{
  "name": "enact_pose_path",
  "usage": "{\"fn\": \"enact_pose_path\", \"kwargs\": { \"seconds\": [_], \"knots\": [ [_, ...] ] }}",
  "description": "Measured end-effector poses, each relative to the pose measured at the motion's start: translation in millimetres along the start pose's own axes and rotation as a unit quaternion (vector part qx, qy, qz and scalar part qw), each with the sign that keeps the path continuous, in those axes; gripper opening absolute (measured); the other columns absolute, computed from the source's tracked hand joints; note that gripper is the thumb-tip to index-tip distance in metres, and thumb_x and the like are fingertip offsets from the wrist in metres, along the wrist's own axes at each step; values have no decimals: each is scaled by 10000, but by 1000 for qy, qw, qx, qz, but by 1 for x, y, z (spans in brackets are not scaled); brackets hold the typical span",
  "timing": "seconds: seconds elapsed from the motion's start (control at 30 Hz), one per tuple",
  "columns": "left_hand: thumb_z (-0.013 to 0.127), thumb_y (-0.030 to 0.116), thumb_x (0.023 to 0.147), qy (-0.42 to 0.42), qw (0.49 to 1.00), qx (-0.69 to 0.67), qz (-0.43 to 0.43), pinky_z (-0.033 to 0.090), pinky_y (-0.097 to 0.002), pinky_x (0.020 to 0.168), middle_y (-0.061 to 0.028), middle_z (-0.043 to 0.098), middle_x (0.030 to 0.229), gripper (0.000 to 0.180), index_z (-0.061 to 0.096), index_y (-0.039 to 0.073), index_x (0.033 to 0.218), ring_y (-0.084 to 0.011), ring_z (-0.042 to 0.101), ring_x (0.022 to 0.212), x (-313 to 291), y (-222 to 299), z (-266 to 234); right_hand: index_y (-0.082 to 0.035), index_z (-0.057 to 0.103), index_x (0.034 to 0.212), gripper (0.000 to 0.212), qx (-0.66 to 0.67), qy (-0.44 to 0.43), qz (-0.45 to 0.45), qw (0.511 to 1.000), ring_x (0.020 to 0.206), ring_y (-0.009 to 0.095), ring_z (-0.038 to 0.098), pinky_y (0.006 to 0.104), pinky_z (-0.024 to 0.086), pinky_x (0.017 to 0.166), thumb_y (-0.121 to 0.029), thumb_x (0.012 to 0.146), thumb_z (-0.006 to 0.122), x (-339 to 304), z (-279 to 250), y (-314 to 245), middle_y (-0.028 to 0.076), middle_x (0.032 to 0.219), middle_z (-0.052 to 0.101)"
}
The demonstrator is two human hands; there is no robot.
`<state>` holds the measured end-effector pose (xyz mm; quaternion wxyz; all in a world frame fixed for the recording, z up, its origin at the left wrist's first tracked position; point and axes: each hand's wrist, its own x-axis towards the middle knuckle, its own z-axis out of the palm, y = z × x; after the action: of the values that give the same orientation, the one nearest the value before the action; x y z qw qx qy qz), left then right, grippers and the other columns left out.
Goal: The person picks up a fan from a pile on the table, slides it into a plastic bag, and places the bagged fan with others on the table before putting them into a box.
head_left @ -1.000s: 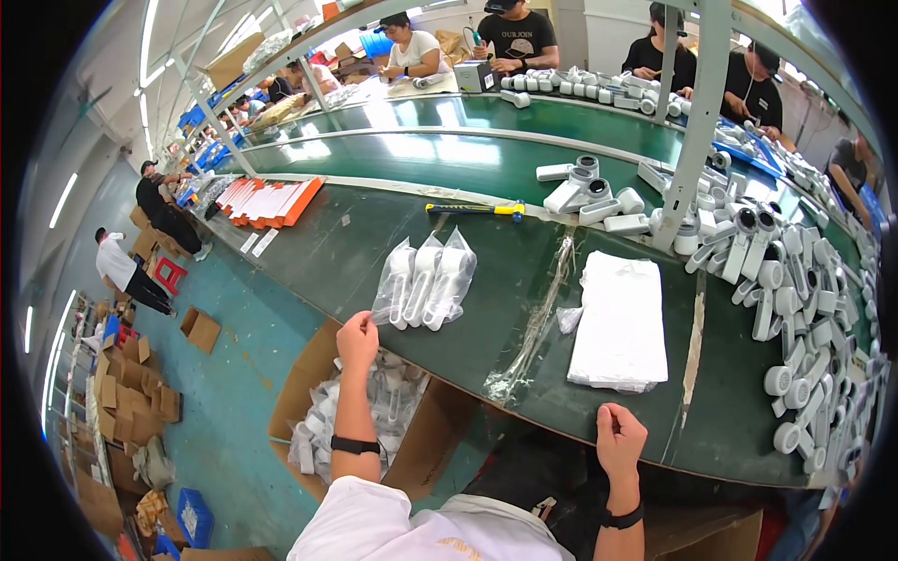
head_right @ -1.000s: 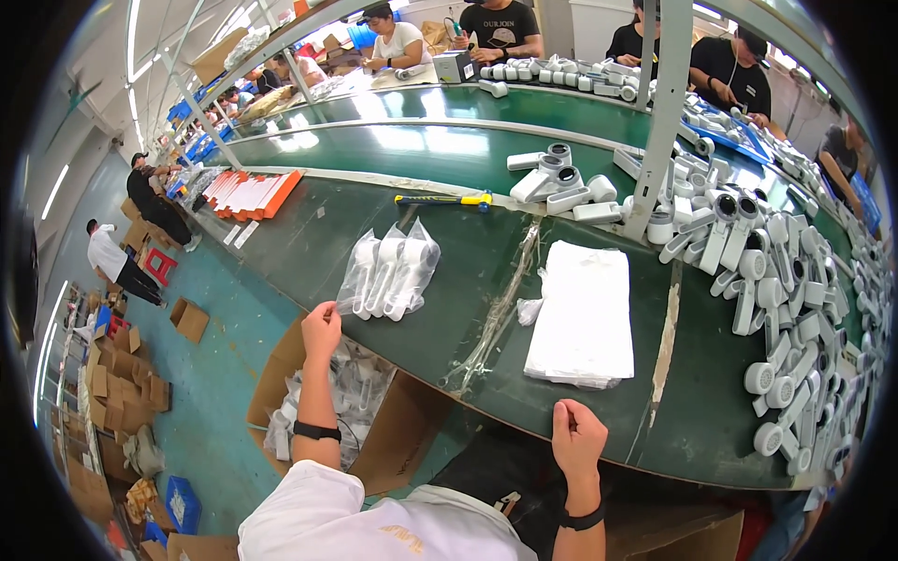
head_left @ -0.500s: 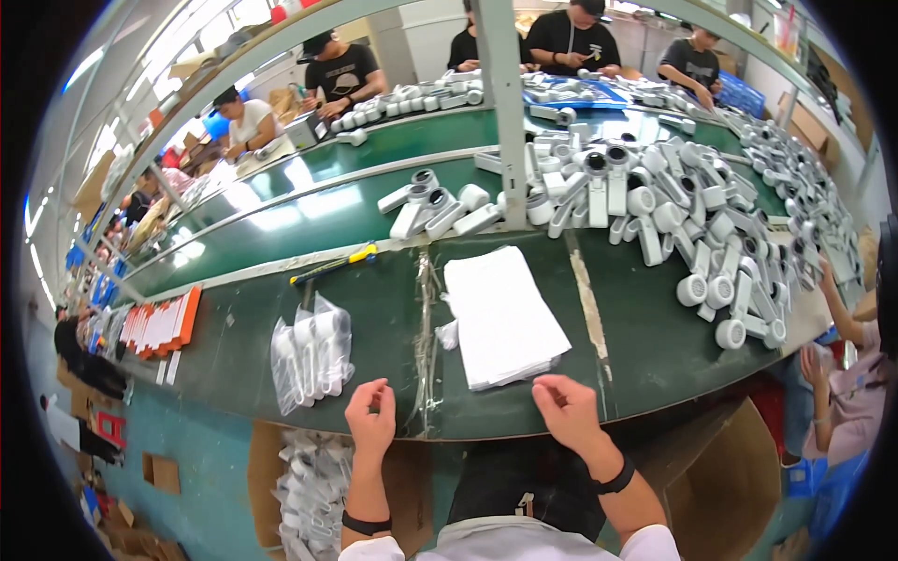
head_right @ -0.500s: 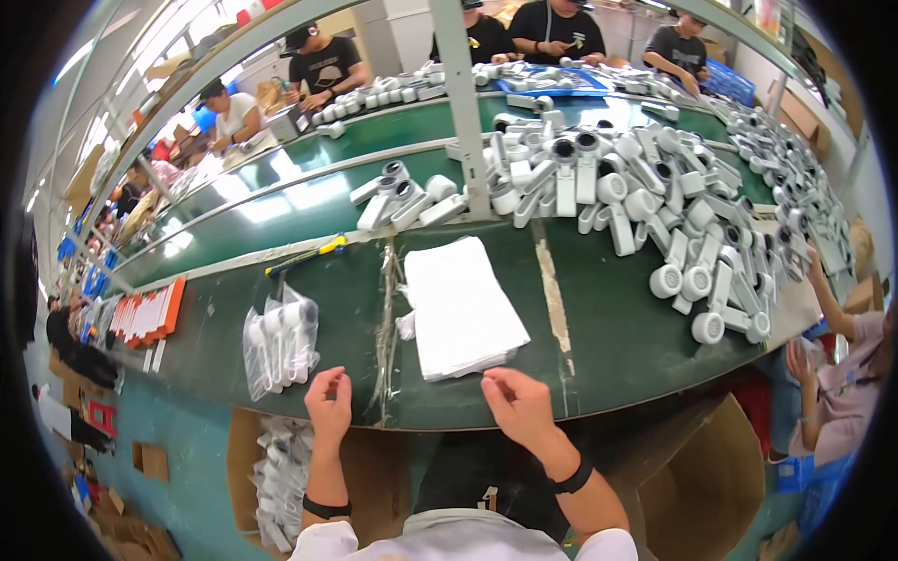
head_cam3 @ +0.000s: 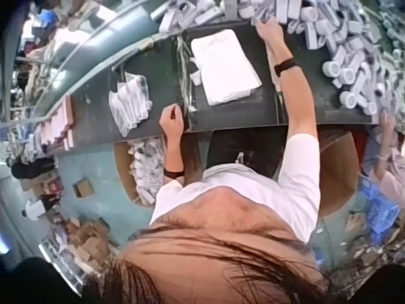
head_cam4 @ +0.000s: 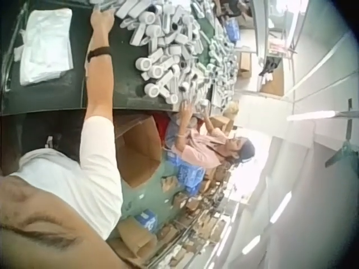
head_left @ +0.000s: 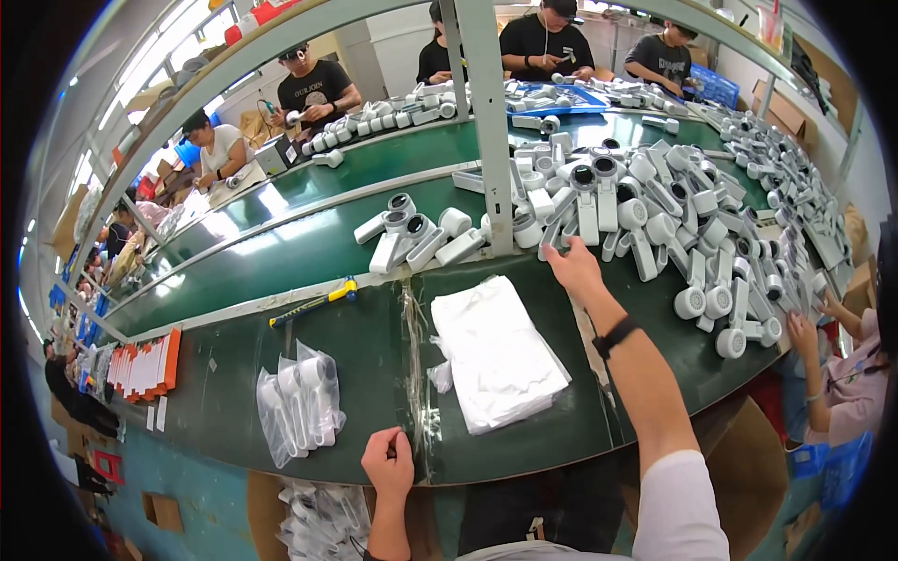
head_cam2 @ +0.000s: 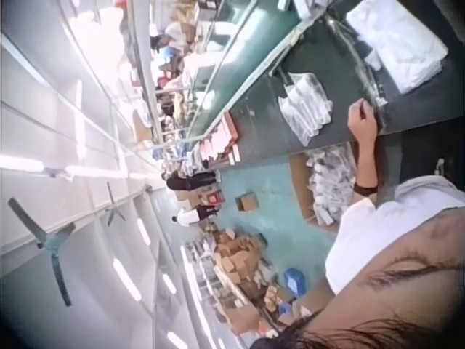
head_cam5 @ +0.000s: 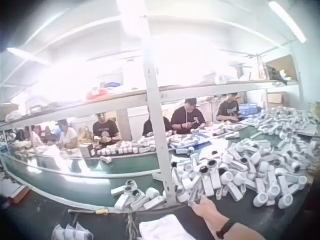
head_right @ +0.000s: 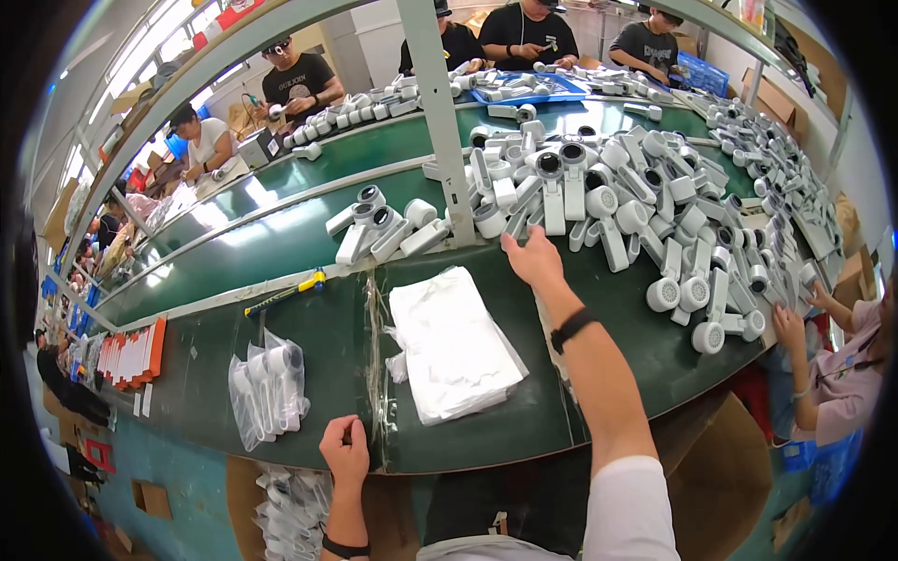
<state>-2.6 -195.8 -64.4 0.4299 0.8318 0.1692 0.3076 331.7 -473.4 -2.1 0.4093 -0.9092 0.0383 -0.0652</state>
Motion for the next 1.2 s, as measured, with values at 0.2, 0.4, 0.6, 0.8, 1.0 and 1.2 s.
{"fn": "enact_pose_path", "kwargs": {
  "seconds": [0.2,0.4,0.6,0.8,1.0,1.2],
  "knots": [
    [653,32,828,-3,1000,22,17,445,-260,565,-70,626,780,72,655,2,894,-143,554,614,2,3,1,19,526,1164,563,-45,-15,11,999,1049,422,612,467,479,911,-415,830,653,31,30,1,266,1100,642],
    [650,27,830,9,1000,20,19,446,-262,566,-76,628,781,64,655,-2,887,-144,559,618,2,5,-2,-7,616,1177,497,-111,26,53,992,1055,397,614,441,476,925,-342,811,592,7,12,-9,243,1121,649],
    [638,37,862,11,999,-5,34,436,-250,582,-53,617,771,51,651,-3,891,-113,535,634,1,2,0,-16,649,1179,514,-43,121,-22,991,953,393,655,445,501,873,-342,796,545,-40,-25,2,245,990,682],
    [643,43,860,12,999,-4,44,439,-253,579,-64,617,769,65,653,-12,893,-118,542,629,3,5,1,36,648,1152,480,23,196,-67,978,829,346,694,399,542,768,-289,803,593,-59,-62,19,243,917,699],
    [654,47,857,-2,1000,-20,23,440,-245,584,-54,623,792,82,656,-13,913,-109,547,645,2,-3,3,73,524,1278,453,469,120,60,873,710,162,661,251,536,571,-143,885,592,-112,-93,52,119,935,662],
    [717,36,774,-78,972,-12,223,505,-316,739,-120,665,943,215,670,5,982,-240,644,856,13,91,23,37,458,1282,532,636,-70,90,763,768,237,670,302,574,631,-19,768,583,-186,-117,75,125,988,616]
  ]
}}
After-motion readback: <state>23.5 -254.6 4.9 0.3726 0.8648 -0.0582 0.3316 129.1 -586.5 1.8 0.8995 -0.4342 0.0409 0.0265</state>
